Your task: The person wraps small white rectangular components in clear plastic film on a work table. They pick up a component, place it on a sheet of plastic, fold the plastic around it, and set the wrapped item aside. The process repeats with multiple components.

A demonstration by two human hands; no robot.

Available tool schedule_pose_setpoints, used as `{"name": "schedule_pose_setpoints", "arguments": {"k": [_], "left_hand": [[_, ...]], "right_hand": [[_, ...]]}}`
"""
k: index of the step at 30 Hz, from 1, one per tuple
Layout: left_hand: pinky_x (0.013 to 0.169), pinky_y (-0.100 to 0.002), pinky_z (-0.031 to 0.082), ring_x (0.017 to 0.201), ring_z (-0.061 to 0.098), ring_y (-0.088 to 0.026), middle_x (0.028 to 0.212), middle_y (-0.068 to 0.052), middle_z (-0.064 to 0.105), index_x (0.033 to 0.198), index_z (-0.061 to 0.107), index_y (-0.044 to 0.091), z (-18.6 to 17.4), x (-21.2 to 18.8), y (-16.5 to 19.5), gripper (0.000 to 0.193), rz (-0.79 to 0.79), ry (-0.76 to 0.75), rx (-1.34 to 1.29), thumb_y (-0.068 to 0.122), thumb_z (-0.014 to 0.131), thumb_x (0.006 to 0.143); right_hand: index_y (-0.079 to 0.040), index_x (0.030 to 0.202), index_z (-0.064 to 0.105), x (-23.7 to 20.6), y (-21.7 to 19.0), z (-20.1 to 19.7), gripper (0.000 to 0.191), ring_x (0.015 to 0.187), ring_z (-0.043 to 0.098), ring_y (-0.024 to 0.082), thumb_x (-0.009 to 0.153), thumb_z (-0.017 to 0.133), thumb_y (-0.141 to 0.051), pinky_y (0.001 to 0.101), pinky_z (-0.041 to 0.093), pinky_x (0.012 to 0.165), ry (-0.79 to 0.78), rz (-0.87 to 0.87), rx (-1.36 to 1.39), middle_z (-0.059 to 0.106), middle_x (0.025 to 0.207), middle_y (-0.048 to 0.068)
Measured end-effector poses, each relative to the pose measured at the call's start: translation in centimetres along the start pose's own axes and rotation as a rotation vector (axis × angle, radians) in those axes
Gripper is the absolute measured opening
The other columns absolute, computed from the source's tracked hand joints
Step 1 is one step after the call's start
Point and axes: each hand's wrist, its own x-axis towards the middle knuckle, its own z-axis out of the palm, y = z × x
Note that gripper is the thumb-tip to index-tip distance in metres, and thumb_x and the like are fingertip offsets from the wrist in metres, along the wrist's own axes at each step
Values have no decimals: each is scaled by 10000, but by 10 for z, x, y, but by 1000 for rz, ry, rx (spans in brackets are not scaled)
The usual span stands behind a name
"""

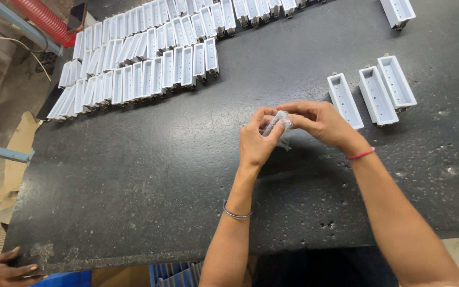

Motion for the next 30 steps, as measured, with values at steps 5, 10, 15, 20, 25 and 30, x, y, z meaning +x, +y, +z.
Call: {"name": "schedule_pose_setpoints", "arguments": {"k": [5,10,15,20,25,30], "left_hand": [[722,-325,582,812,782,-194,905,-74,801,1165,627,123,1,-1,2,325,-16,-14,29,279,745,906],[718,-344,596,826,760,-223,1222,-109,643,1279,558,146,8,-5,3,428,28,34,97,252,735,904],[798,-360,638,1106,700,-261,1458,-75,477,1378,561,221,8,-6,4,414,336,44,158,133,688,994],[712,-333,616,910,749,-208,1459,-25,514,1258,638,289,10,-7,7,348,315,-19,218,53,627,1003],[725,-349,621,903,759,-216,1451,-31,552,1253,639,259,12,-7,10,308,306,14,273,90,630,996],[688,-374,619,871,757,-233,1433,-45,556,1227,636,240,13,-6,11,263,272,18,323,124,632,992]], "right_hand": [[-61,1277,720,0,0,10,324,854,702,128,1017,576,-190,286,557,754,129,-54,-294,769,948,87],[-36,1220,724,3,5,7,277,880,706,100,1023,561,-144,273,577,772,171,-92,-167,760,965,62],[-18,1199,638,4,6,4,225,918,731,115,1008,583,-125,283,640,793,182,-46,8,737,1013,91],[6,1123,583,4,7,5,169,881,733,156,1014,604,-121,302,634,752,242,-21,-55,716,976,113],[3,1093,606,5,13,4,152,921,717,144,1024,596,-132,303,646,770,215,-18,76,713,985,96],[-21,1097,613,6,14,-1,172,956,700,130,1037,580,-179,306,631,832,106,-3,219,691,1014,73]]}}
